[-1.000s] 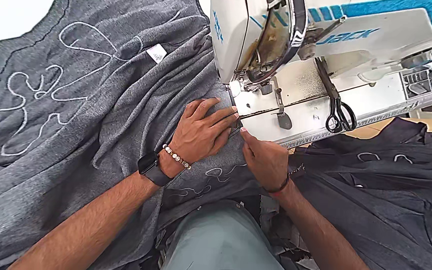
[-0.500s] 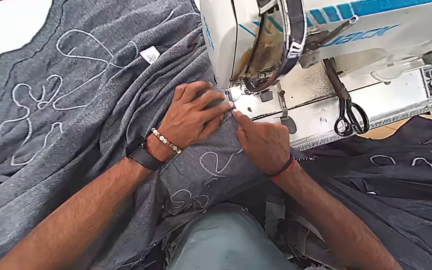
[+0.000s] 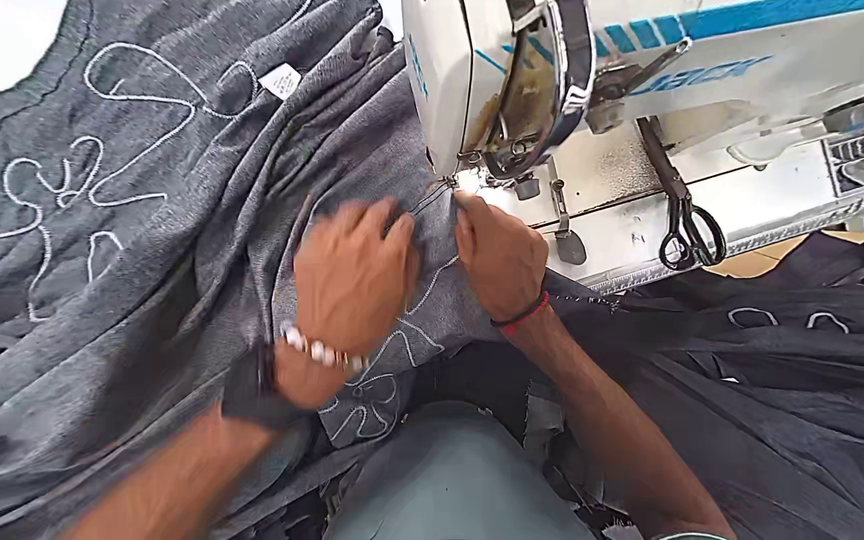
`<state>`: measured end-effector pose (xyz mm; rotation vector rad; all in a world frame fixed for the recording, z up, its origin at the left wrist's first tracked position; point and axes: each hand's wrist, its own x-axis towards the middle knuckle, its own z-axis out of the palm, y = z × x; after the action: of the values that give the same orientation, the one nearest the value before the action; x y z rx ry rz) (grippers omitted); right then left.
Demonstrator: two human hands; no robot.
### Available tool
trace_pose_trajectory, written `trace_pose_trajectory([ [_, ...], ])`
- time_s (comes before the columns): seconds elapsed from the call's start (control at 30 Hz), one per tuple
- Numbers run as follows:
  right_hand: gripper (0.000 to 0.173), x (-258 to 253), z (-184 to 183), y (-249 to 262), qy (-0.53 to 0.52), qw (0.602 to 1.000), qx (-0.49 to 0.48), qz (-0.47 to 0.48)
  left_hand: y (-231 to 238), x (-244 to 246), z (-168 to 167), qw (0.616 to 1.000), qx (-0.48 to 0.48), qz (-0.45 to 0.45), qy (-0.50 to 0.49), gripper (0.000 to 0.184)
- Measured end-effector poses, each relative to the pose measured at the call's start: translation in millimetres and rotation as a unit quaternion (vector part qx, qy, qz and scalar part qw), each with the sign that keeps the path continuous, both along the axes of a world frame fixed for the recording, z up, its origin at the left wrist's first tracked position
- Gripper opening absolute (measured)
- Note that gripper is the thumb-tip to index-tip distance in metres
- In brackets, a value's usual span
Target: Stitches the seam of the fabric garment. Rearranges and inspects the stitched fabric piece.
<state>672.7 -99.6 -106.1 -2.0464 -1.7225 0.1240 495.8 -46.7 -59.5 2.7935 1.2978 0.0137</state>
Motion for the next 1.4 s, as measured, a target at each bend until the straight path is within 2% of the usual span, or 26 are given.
trace_pose_trajectory([
  [0.07,0.028,3,6,0,0.063,0.998,-0.004,-0.030,-44,-10,-17,0.992,-0.034,0.118,0.008,0.074],
  [0.1,0.029,6,9,-1,0.083,0.996,-0.019,-0.041,-47,-24,-31,0.990,-0.058,0.128,-0.019,0.088],
  [0.13,0.030,9,12,-2,0.102,0.993,-0.034,-0.042,-36,-41,-45,0.991,-0.069,0.103,-0.054,0.091],
  [0.2,0.030,15,17,-7,0.136,0.988,-0.065,-0.026,8,-76,-53,0.995,-0.069,0.012,-0.068,0.085],
  [0.3,0.026,9,20,-5,0.139,0.988,-0.068,-0.020,58,-81,-21,0.994,-0.085,-0.061,-0.015,0.071],
  [0.33,0.026,5,17,-4,0.125,0.990,-0.055,-0.032,61,-69,-7,0.994,-0.084,-0.066,-0.009,0.061],
  [0.4,0.026,-2,11,-2,0.089,0.995,-0.019,-0.051,45,-36,8,0.989,-0.087,-0.061,-0.105,0.034],
  [0.47,0.027,-9,7,-1,0.042,0.998,-0.009,-0.056,26,-6,-4,0.970,-0.104,-0.051,-0.212,0.031],
  [0.5,0.027,-12,6,-1,0.014,0.998,-0.007,-0.056,22,4,-17,0.967,-0.104,-0.054,-0.228,0.030],
  [0.6,0.033,-12,6,-5,-0.054,0.998,-0.016,-0.036,25,8,-44,0.979,-0.050,-0.076,-0.184,0.036],
  [0.87,0.038,-15,9,6,-0.067,0.995,-0.053,-0.043,40,4,-45,0.987,-0.006,-0.090,-0.133,0.043],
  [0.97,0.039,-17,6,7,-0.074,0.995,-0.041,-0.053,4,6,-25,0.998,0.007,0.008,-0.067,0.045],
  [1.03,0.038,-17,-2,-1,-0.095,0.994,-0.005,-0.057,-39,-4,-17,0.992,-0.007,0.116,-0.046,0.060],
  [1.1,0.043,-14,-9,-16,-0.099,0.995,0.002,-0.035,-60,-34,-29,0.984,-0.045,0.170,-0.026,0.075],
  [1.17,0.041,-10,-15,-28,-0.103,0.994,0.001,-0.027,-42,-77,-47,0.990,-0.039,0.125,-0.045,0.077],
  [1.27,0.052,-16,-19,-39,-0.111,0.993,-0.026,-0.030,27,-130,-47,0.997,-0.057,-0.035,-0.032,0.082],
  [1.33,0.063,-22,-21,-39,-0.108,0.993,-0.029,-0.035,61,-133,-29,0.995,-0.061,-0.070,0.045,0.084],
  [1.4,0.068,-27,-20,-39,-0.104,0.993,-0.037,-0.038,62,-105,3,0.993,-0.050,-0.041,0.102,0.068],
])
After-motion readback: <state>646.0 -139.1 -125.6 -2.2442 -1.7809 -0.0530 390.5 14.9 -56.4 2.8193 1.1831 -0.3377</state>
